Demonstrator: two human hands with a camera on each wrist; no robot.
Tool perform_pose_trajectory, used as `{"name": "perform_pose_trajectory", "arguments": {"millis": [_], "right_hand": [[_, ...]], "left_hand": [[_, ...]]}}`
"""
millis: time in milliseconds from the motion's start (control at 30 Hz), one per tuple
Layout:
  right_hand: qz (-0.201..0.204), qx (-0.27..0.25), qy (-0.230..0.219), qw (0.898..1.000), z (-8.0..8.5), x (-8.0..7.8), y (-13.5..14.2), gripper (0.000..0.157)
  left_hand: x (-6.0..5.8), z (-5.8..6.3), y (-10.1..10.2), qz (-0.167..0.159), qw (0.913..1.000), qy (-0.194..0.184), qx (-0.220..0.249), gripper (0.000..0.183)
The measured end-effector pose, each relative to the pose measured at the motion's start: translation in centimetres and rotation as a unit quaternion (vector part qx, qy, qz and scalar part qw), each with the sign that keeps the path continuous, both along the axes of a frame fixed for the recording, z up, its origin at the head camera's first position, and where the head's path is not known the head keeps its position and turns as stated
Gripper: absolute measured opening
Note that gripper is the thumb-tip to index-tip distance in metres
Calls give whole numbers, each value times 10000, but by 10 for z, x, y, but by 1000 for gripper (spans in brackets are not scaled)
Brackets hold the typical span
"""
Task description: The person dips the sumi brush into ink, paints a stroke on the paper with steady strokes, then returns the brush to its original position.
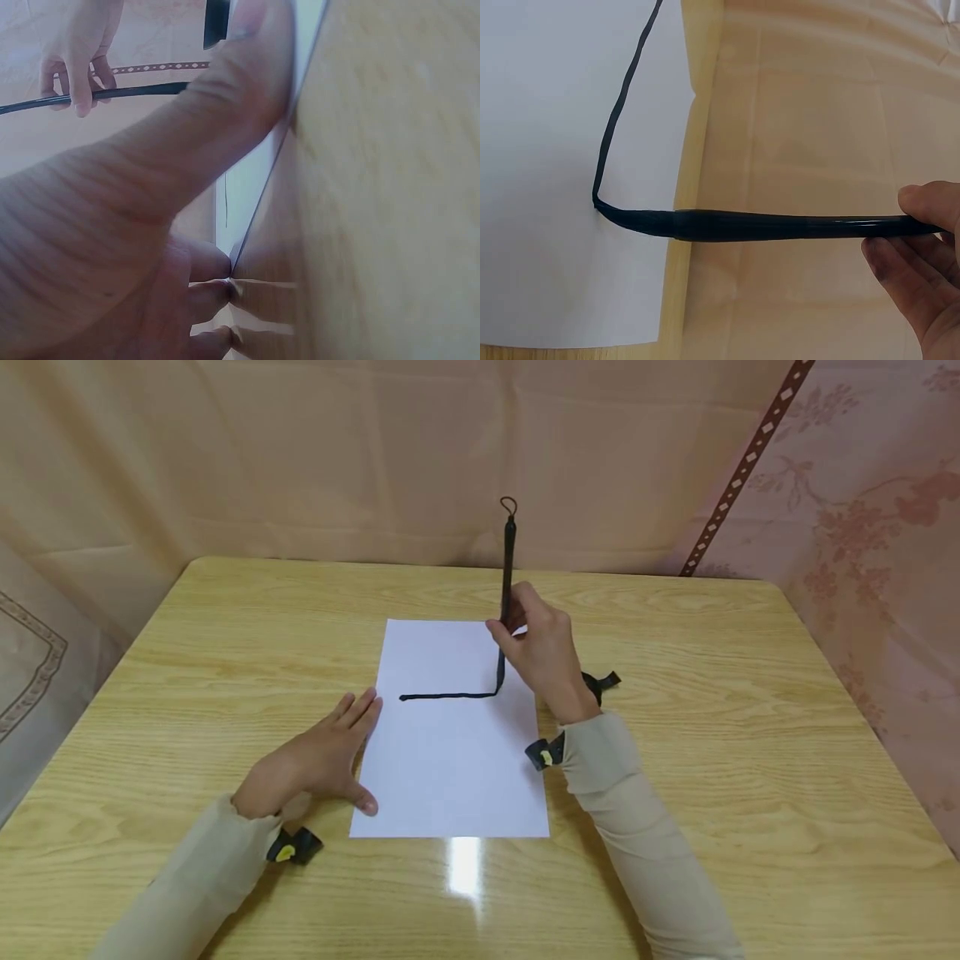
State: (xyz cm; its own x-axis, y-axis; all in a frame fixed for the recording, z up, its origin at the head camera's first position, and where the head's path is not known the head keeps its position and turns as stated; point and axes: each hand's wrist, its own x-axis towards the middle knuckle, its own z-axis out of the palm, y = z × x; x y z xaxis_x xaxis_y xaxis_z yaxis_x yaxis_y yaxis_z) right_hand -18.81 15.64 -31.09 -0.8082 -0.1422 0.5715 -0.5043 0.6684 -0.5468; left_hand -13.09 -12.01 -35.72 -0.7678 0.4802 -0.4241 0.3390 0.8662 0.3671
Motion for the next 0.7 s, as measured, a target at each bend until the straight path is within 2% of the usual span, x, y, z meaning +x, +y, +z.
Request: {"name": "perform_pose_trajectory", "arguments": {"millis": [700], "right_hand": [[280, 15, 41, 9996, 0, 3, -12, 23]], "left_hand": [[1, -2, 0, 20, 10000, 64, 51, 134]]}}
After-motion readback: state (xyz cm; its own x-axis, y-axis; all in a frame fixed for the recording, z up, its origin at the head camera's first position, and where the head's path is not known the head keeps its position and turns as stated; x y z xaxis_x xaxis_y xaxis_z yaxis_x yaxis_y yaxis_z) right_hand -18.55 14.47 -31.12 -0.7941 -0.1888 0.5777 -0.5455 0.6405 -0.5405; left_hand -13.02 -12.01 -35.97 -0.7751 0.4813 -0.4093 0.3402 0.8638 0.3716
